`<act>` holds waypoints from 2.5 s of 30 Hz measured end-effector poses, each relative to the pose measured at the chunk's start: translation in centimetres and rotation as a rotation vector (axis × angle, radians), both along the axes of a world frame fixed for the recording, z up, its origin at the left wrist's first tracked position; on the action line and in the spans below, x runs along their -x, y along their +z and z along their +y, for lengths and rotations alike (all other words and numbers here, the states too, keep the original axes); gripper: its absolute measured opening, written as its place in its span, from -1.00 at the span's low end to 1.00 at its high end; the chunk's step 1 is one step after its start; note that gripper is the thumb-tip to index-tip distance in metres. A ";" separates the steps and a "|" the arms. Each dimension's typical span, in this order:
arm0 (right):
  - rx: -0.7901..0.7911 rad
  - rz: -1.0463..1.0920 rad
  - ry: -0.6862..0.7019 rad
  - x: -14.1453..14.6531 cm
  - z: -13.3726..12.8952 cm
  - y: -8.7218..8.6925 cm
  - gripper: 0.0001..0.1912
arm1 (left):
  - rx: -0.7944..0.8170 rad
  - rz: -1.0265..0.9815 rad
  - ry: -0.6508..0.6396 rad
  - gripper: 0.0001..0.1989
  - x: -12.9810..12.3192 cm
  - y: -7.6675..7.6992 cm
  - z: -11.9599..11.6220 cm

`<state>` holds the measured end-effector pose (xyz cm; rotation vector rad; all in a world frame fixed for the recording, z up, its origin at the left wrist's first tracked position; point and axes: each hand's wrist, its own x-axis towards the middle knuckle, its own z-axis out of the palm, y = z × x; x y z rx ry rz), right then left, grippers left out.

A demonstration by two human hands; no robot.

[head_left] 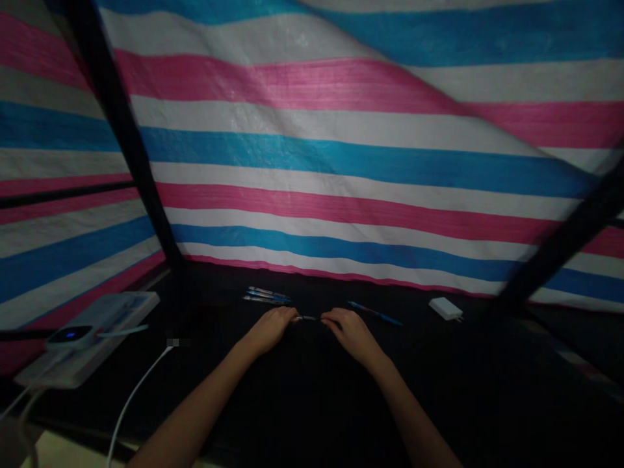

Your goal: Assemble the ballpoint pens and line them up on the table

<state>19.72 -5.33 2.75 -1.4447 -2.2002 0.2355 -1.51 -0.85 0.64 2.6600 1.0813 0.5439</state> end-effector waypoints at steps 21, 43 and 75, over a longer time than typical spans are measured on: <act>0.000 0.276 0.134 2.5 -0.8 -1.4 -0.58 | -0.057 0.041 -0.067 -0.83 -0.3 -0.6 -0.3; -0.253 -0.063 0.268 1.7 -1.1 0.4 -0.74 | 0.276 -0.288 -0.144 -0.72 -1.0 -0.2 -0.8; -0.107 -0.163 0.015 1.5 -0.6 0.5 -0.82 | 0.050 -0.116 -0.078 -0.77 -0.6 0.1 -0.7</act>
